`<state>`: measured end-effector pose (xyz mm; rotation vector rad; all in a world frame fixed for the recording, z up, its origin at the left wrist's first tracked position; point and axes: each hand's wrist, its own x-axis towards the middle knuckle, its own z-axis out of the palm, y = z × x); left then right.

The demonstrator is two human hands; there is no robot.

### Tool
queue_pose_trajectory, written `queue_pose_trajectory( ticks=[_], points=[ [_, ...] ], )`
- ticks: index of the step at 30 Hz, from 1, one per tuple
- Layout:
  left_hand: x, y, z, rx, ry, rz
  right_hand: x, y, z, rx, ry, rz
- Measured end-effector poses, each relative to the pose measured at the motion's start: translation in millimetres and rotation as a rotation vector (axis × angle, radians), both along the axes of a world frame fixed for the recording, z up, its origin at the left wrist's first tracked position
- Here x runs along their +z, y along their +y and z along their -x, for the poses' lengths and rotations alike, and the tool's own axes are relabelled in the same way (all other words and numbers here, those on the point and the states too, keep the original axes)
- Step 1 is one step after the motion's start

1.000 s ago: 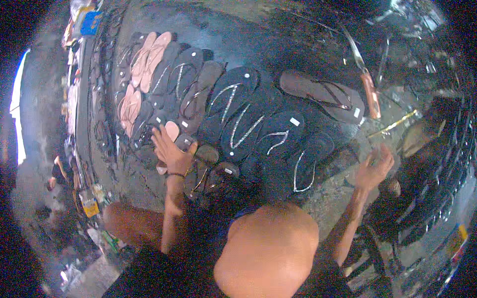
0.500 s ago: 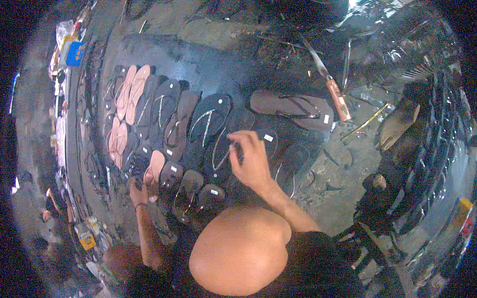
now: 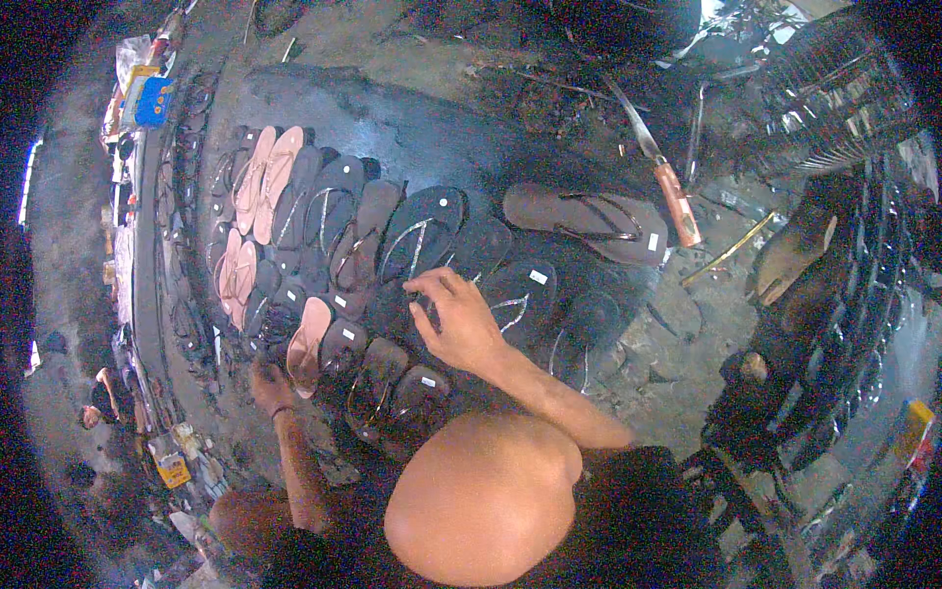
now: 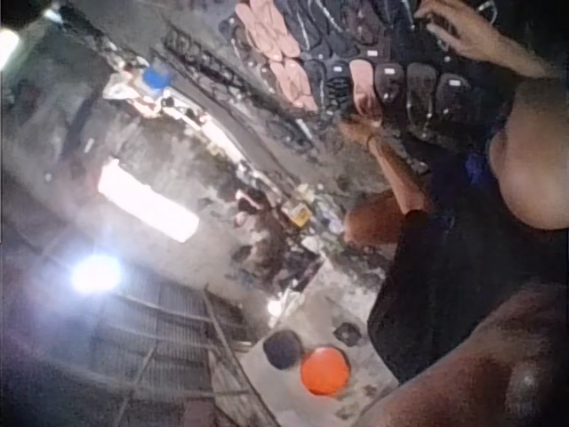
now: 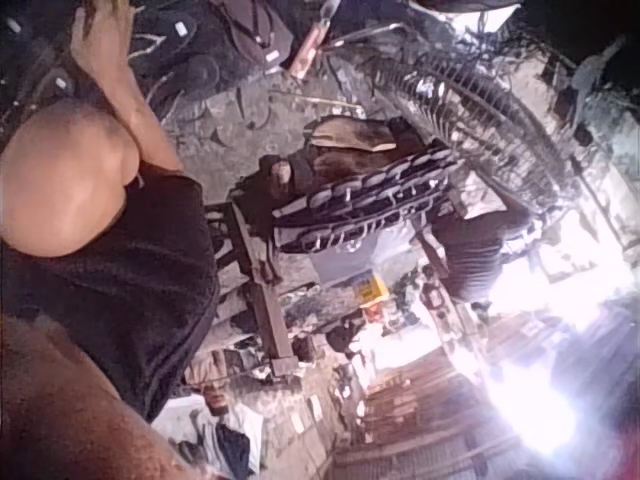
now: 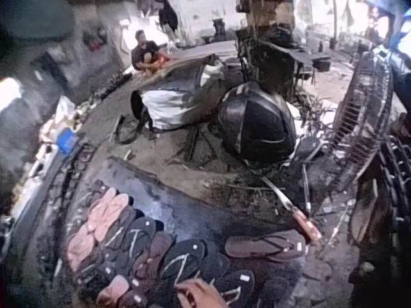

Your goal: The person arranges flip-flops on the floor, picking them up one by one and placing them in neat rows by color and style. The person occasionally stands to adjust the layout and continues organizing the footwear.

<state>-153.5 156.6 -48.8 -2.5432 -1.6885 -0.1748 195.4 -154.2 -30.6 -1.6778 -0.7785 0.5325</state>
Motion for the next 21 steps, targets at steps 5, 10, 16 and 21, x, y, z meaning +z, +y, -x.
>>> queue_pose_trajectory(
  ticks=[5, 10, 16, 21],
  points=[
    [168.1, -56.8, -162.0, -0.2, -0.226, -0.054, 5.0, -9.2, -15.5, 0.064, 0.198, -0.092],
    [177.9, -76.6, -216.1, -0.741, -0.089, -0.128, 31.8, -8.0, -49.6, 0.215, 0.475, -0.268],
    [93.5, -124.4, -289.5, -0.186, -1.03, 1.362, 11.2, -77.1, -103.1, 0.101, 0.754, 0.022],
    [48.5, -116.0, -352.4, -0.135, -0.983, 1.477, -2.4, -71.7, -151.1, -0.274, 0.531, 0.009]
  ],
)
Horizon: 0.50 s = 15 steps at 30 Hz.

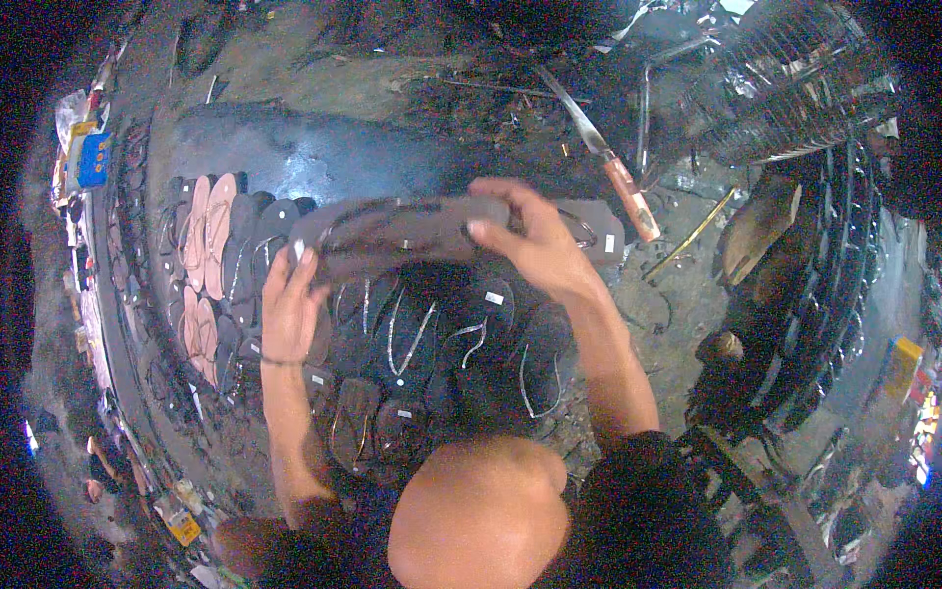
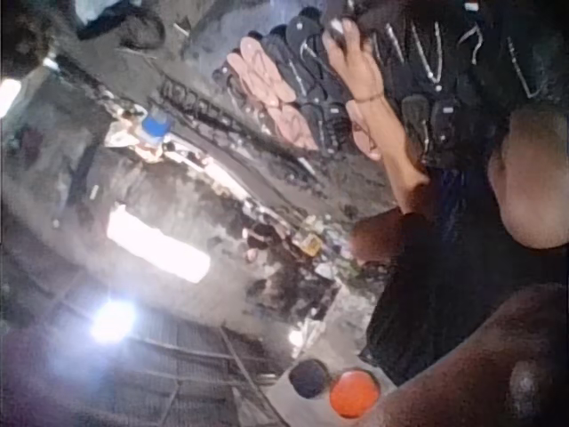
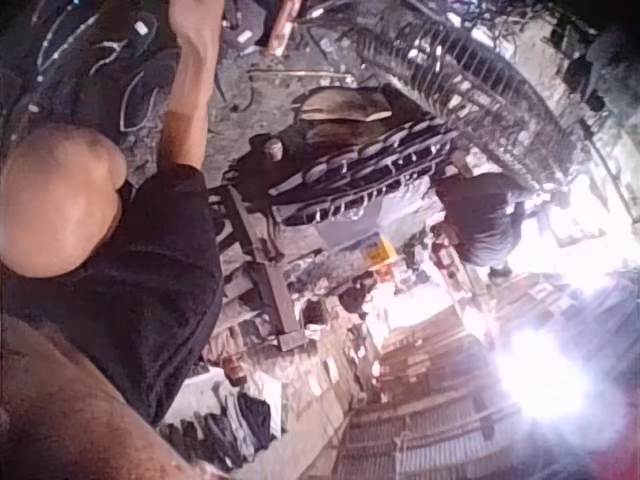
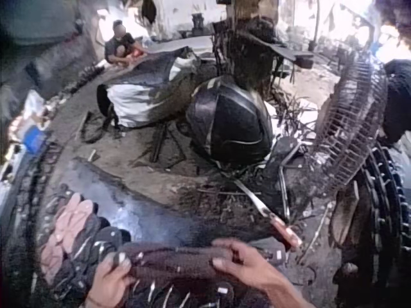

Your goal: The person arranges flip-flops on the floor, picking them up one by one and placing them in neat rows by color and style. The person occasionally stands to adjust the layout and continues organizing the footwear.

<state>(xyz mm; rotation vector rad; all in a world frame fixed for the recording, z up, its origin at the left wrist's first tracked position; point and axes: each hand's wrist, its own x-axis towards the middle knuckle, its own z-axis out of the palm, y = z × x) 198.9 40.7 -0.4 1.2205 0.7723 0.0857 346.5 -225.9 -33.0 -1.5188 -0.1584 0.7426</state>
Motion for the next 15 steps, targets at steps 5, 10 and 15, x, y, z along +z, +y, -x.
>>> queue_pose_trajectory(
  ticks=[5, 10, 15],
  points=[
    [-48.4, 53.4, -63.9, -0.131, 0.272, -0.565, -59.4, 30.5, -41.3, -0.151, -0.191, 0.241],
    [-74.6, 86.6, -88.9, -0.256, 0.352, -0.699, -83.0, 49.2, -42.9, -0.226, -0.295, 0.365],
    [-77.6, 94.4, -98.4, -0.338, 0.451, -0.711, -70.0, 56.0, -41.2, -0.273, -0.17, 0.42]
  ],
)
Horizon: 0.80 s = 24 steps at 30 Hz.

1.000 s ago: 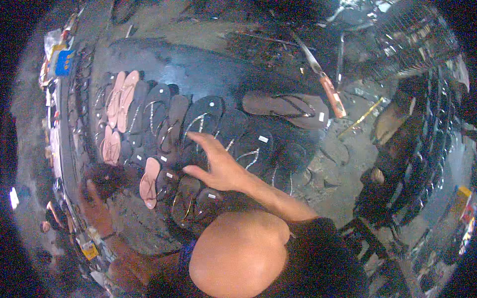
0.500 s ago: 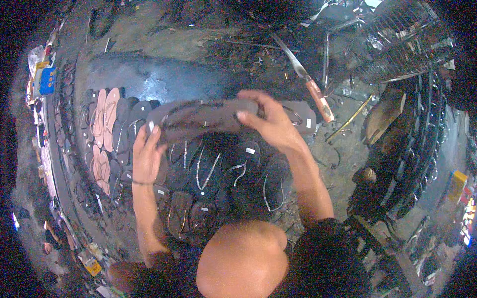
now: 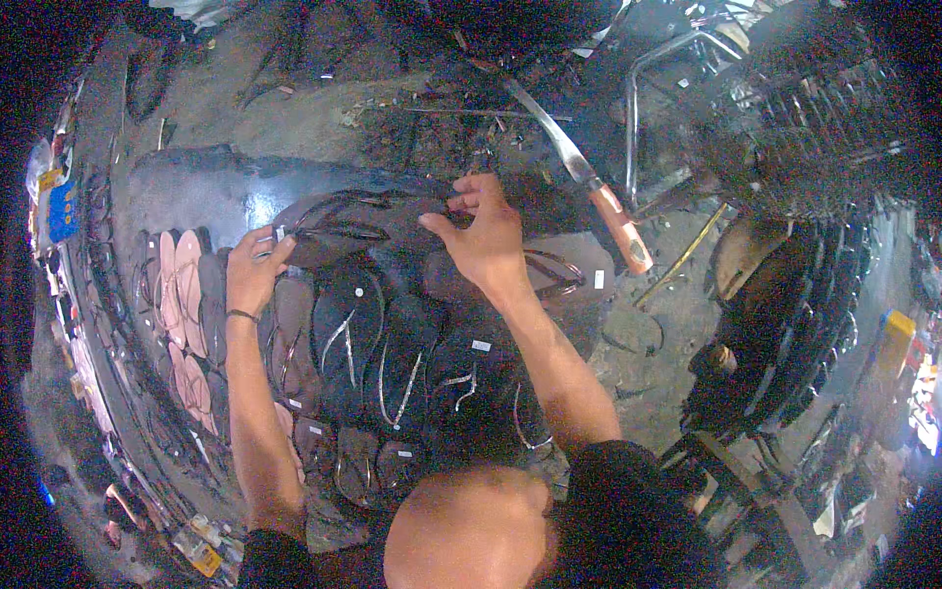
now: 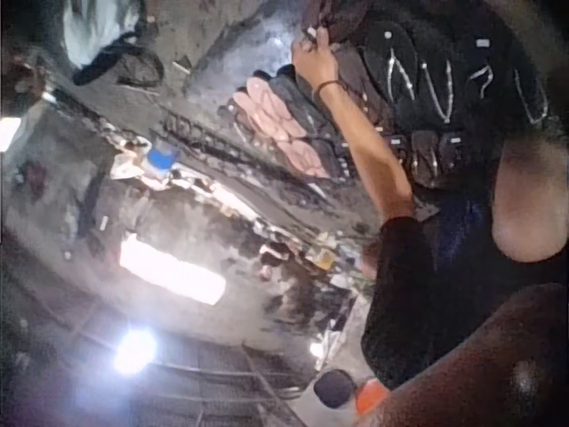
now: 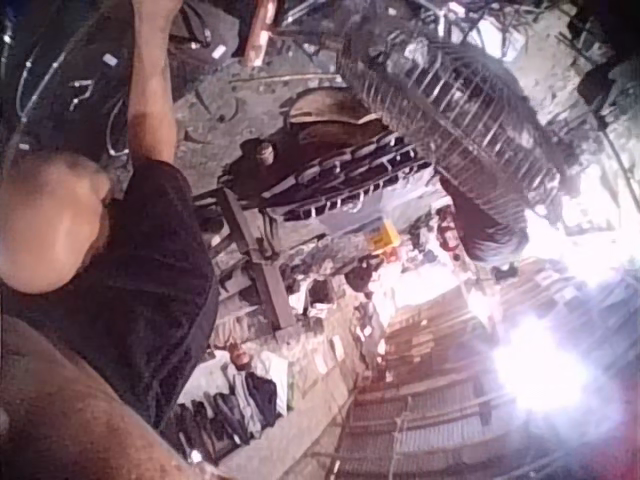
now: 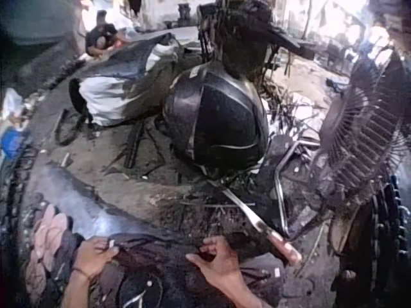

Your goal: The person arranges flip-flops on the floor, picking them up one by one and placing them in neat rows by color and style. The person occasionally stands to adjust the layout and continues organizing the footwear.

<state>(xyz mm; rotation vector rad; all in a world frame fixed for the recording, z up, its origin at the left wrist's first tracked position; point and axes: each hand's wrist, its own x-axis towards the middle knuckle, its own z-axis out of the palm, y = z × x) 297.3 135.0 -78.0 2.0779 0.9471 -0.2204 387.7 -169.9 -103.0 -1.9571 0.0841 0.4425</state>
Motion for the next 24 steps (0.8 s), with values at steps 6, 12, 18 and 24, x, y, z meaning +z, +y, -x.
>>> queue_pose_trajectory(
  ticks=[6, 12, 18, 24],
  points=[
    [-3.1, 1.3, -5.0, -0.032, 0.029, -0.083, 3.8, 4.4, -0.9, 0.031, -0.035, 0.078],
    [1.4, -1.5, -5.5, -0.17, 0.02, -0.276, 22.9, 13.3, -7.8, 0.239, -0.237, 0.389],
    [3.5, -20.1, -15.6, -0.311, 0.036, -0.456, 25.9, 66.6, -17.5, 0.557, -1.054, 0.303],
    [14.3, -20.3, -1.5, -0.327, -0.021, -0.57, 3.4, 81.8, -13.7, 0.838, -0.907, 0.464]
  ],
)
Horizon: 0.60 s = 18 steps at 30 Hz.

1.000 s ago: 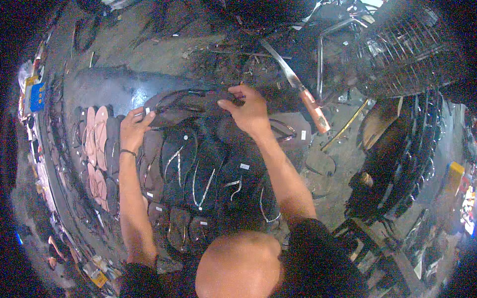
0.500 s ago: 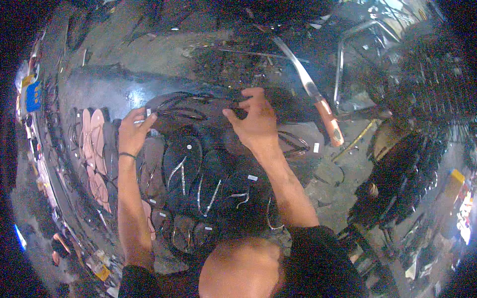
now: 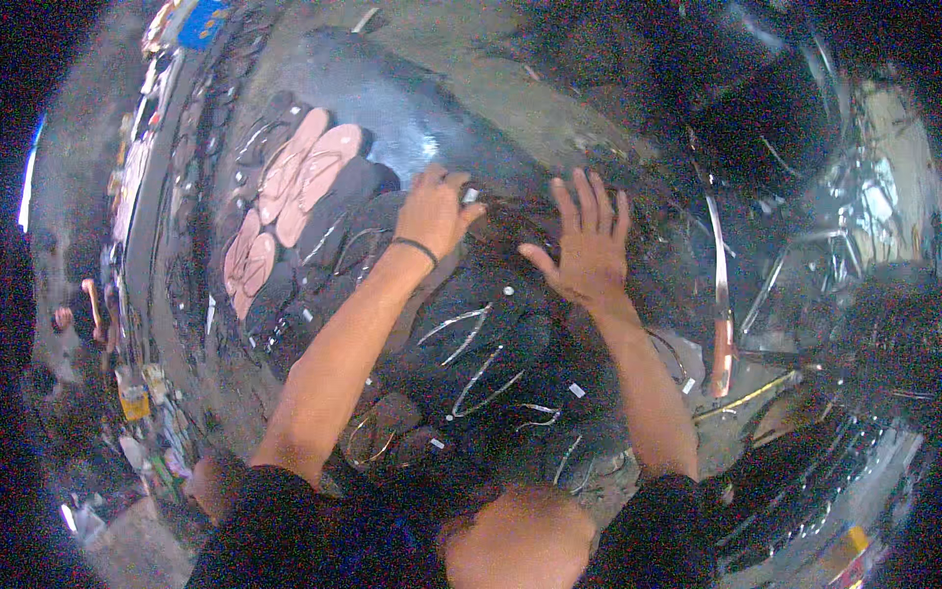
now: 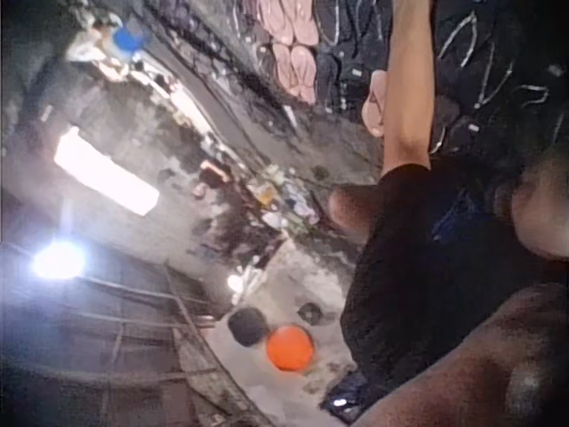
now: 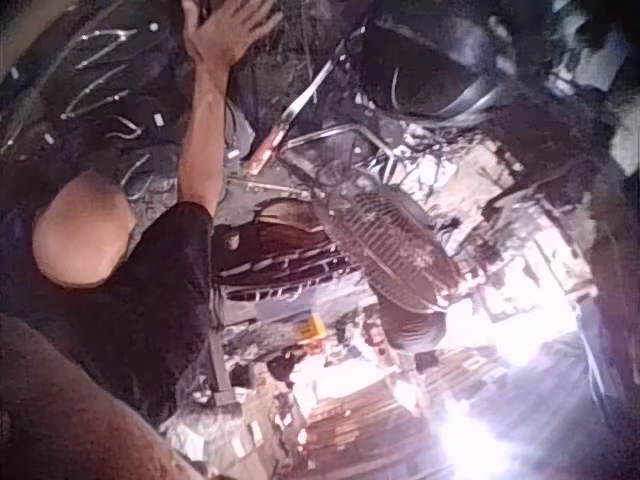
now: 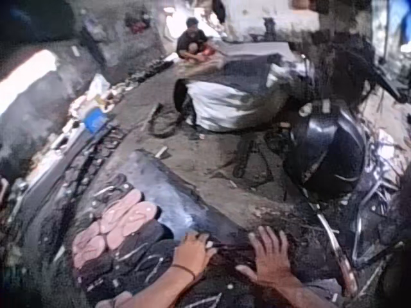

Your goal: The person arranges flip-flops on the floor, picking them up one by one and placing them in neat rows by color and style. The person occasionally stands to adjust the layout and continues organizing the footwear.

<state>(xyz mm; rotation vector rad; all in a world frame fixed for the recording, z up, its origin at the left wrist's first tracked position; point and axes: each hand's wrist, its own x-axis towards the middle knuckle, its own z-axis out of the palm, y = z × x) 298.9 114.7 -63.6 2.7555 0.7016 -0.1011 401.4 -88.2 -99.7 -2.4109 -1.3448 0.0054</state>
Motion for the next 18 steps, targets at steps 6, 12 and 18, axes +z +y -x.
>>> queue_pose_trajectory(
  ticks=[6, 12, 18],
  points=[
    [156.9, 116.4, 132.8, -0.403, -0.382, -0.34, -8.2, 11.6, -4.9, -0.036, 0.016, -0.113],
    [365.9, 140.2, 521.8, 0.383, -0.042, -0.59, -20.3, -14.4, -32.7, -0.234, 0.302, -0.439],
    [283.5, 26.6, 887.8, 1.333, -0.085, -0.521, 18.1, 58.0, -7.1, 0.235, 0.133, -0.079]
  ],
)
